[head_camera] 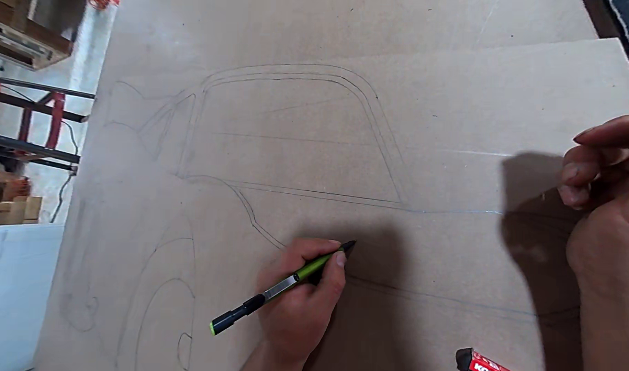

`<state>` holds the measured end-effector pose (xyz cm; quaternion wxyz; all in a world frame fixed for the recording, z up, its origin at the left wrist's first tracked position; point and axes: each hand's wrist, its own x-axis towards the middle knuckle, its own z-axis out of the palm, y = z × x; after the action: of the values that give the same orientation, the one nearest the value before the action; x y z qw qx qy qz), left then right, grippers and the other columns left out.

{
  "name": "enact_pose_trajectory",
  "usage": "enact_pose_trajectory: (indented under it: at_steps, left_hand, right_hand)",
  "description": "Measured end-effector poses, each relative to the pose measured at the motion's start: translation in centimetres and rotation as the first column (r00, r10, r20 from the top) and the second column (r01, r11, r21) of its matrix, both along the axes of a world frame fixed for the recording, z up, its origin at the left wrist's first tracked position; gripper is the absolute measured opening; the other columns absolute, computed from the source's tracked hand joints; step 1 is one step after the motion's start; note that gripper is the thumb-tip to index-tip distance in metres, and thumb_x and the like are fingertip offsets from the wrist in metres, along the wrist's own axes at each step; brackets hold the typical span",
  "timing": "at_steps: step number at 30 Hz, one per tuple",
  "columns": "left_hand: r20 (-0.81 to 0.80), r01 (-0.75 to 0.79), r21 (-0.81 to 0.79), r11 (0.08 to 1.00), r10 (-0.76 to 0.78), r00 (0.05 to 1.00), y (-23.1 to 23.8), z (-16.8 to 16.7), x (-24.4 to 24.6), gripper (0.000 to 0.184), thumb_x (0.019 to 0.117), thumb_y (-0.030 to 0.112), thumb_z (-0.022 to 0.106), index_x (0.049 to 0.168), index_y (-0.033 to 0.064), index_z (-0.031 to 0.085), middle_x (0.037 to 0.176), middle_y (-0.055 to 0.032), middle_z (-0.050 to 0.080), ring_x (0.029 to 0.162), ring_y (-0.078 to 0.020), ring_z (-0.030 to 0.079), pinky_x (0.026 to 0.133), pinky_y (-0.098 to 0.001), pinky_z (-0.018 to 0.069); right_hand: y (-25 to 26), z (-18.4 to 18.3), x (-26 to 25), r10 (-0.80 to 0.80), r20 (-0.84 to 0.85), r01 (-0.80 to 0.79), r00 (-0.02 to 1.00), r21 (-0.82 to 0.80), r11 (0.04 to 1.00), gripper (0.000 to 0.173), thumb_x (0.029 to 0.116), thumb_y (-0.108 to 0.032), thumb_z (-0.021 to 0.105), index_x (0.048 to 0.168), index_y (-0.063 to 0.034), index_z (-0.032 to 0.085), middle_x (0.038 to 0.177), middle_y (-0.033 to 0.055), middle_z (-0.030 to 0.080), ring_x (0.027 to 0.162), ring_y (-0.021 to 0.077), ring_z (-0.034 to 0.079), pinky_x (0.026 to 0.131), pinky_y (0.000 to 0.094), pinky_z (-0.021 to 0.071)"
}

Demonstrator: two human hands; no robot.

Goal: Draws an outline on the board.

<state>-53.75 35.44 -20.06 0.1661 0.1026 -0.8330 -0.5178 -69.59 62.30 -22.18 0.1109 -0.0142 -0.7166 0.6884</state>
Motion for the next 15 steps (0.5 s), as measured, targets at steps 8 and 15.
enact_pose_trajectory:
  at_steps: [8, 15]
  left_hand:
    - [0.033, -0.105, -0.034, 0.994, 0.106, 0.994, -0.8, 0.2, 0.3, 0.008, 0.0919, 0.018, 0.072, 0.098, 0.0132, 0.072, 0.077, -0.0002, 0.072, 0.057, -0.0104, 0.065, 0.048, -0.0224, 0.0554]
    - [0.0, -0.03, 0.128, 0.991, 0.03, 1.0, -3.1, 0.0, -1.8, 0.014, 0.0952, 0.023, 0.073, 0.101, 0.0102, 0.074, 0.079, -0.0048, 0.072, 0.057, -0.0108, 0.063, 0.05, -0.0221, 0.0544]
  right_hand:
    - [0.0, -0.1, -0.1, -0.01, 0.0, 0.01, 1.0, -0.028, 1.0, 0.035, 0.1125, -0.03, 0.039, 0.101, -0.0116, 0.067, 0.076, -0.0056, 0.064, 0.058, 0.0064, 0.06, 0.052, 0.0212, 0.0521]
    - [-0.2, 0.3, 0.0, -0.013, 0.021, 0.013, 1.0, 0.01, 1.0, 0.036, 0.1126, -0.033, 0.038, 0.101, -0.0137, 0.067, 0.074, -0.0085, 0.062, 0.057, 0.0039, 0.057, 0.051, 0.0193, 0.0499]
